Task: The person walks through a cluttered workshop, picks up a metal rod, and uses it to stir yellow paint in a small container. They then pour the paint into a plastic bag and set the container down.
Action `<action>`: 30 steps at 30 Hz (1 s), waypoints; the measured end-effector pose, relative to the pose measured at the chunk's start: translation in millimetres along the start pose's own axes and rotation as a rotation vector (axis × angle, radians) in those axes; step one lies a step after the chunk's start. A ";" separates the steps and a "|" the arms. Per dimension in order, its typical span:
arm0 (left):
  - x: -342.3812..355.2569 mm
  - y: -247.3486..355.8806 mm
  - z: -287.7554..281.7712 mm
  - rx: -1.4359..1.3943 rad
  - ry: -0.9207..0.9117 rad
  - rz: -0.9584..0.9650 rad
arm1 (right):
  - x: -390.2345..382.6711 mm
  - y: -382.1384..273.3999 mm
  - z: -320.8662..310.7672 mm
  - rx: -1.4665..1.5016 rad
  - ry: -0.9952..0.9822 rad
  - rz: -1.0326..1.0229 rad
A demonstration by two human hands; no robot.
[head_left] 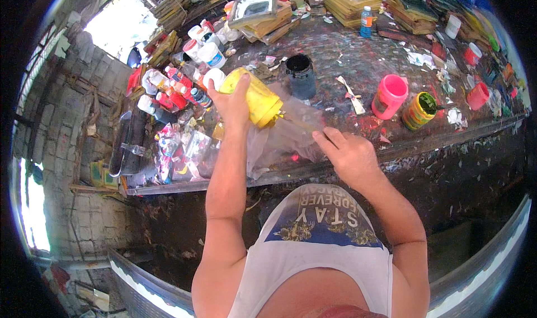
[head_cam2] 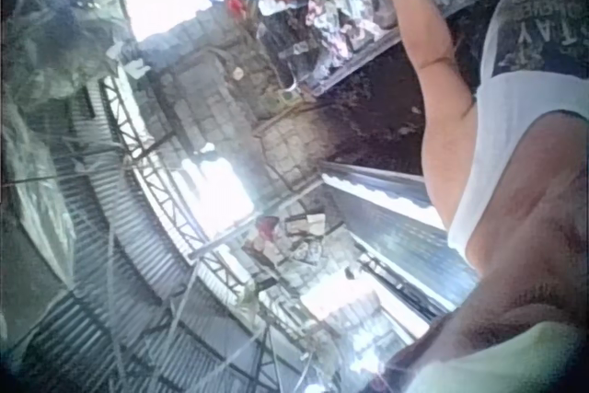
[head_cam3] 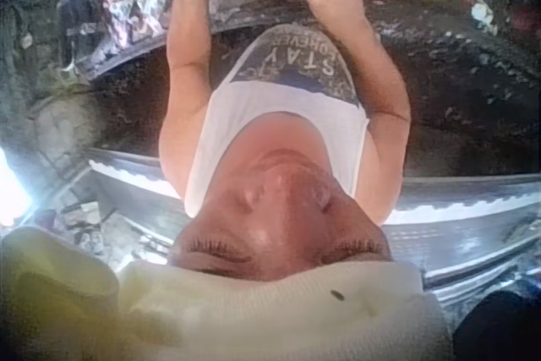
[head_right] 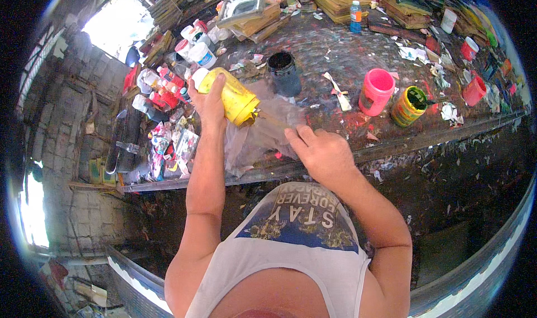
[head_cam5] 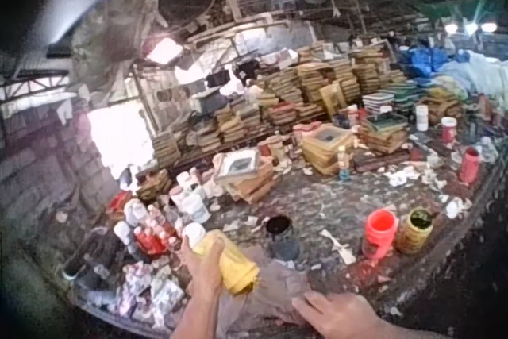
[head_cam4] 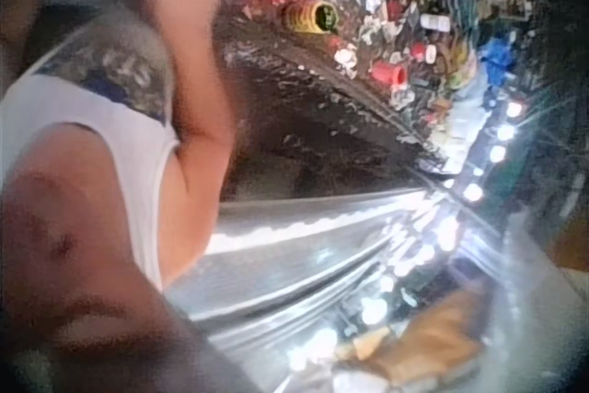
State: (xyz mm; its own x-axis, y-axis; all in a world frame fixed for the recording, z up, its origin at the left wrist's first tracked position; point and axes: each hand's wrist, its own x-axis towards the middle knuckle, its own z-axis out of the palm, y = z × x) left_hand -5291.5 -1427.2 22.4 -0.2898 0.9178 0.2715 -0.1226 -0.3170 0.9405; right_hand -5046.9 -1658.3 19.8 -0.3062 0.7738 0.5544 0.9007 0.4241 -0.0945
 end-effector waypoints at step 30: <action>48.2 -24.0 -49.6 -0.613 -0.197 -0.494 | 8.6 12.8 -119.4 -0.172 -0.080 -0.123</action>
State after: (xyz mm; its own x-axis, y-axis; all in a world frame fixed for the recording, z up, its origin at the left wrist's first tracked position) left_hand -5349.7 -1387.2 2.8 0.0989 0.9932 -0.0608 -0.7077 0.1131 0.6974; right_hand -5001.2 -1702.4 122.1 -0.4340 0.7589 0.4855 0.8924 0.4362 0.1158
